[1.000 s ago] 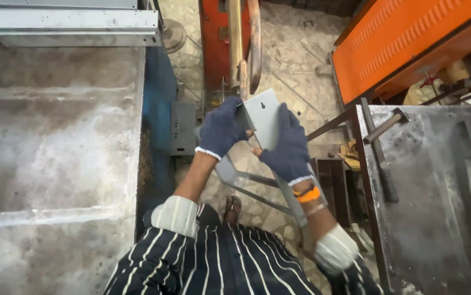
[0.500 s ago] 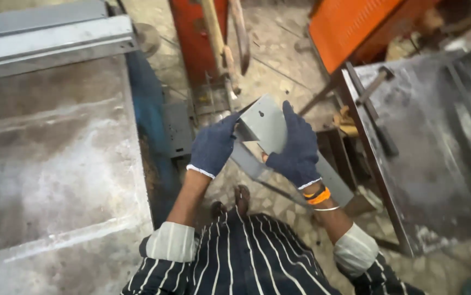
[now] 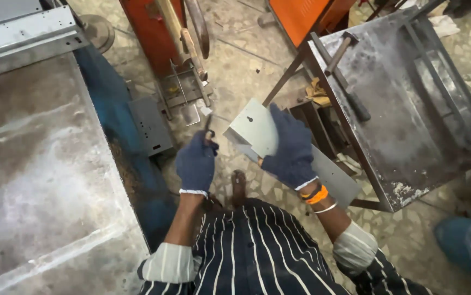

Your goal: Spot welding metal sheets together to assemble boxes in an industrial setting.

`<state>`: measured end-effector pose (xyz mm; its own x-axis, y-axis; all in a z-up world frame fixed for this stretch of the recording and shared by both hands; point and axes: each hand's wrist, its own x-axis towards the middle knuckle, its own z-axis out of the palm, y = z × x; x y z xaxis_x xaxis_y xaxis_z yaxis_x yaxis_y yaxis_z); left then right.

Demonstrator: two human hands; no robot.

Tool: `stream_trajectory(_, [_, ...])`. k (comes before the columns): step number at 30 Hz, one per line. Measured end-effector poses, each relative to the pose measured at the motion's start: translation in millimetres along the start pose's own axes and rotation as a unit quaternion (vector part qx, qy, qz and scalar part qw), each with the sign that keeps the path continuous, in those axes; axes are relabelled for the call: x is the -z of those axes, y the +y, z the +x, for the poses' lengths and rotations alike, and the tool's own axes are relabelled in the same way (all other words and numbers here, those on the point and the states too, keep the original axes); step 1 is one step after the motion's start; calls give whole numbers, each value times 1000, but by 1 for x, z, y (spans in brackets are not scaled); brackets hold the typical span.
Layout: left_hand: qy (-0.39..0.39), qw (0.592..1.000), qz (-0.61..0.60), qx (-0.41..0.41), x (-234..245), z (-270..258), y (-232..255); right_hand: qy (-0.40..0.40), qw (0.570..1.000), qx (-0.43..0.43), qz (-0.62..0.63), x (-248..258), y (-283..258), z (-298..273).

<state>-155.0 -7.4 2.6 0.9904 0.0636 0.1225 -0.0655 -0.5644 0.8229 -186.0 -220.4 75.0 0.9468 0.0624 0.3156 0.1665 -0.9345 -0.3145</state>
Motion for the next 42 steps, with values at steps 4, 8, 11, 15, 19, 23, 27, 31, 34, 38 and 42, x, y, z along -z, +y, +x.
stream_trajectory(4, [53,989,-134,14,-19,14,-22,-16,998,-11,58,21,22,1])
stream_trajectory(8, [97,984,-150,-20,-56,18,-32,-34,978,9,207,51,55,4])
stream_trajectory(11, [149,978,-140,-32,-76,27,-21,-64,943,41,324,69,80,13])
stream_trajectory(15, [248,968,-37,-32,-82,22,13,-161,934,58,315,71,129,29])
stream_trajectory(19, [280,958,30,-51,-95,10,20,-218,805,-21,551,18,231,43])
stream_trajectory(23, [299,946,104,-70,-100,3,28,-36,908,-274,316,-89,372,68])
stream_trajectory(27, [311,931,177,-80,-93,-2,39,-14,857,-465,220,-117,384,115])
stream_trajectory(31, [328,920,203,-73,-88,0,49,15,884,-463,67,-174,410,149])
stream_trajectory(34, [331,914,218,-90,-85,-1,50,-11,866,-483,129,-177,414,165])
stream_trajectory(38, [338,910,224,-88,-86,2,50,-29,793,-539,283,-226,495,188])
stream_trajectory(42, [345,907,231,-68,-94,12,36,10,759,-555,341,-185,531,192])
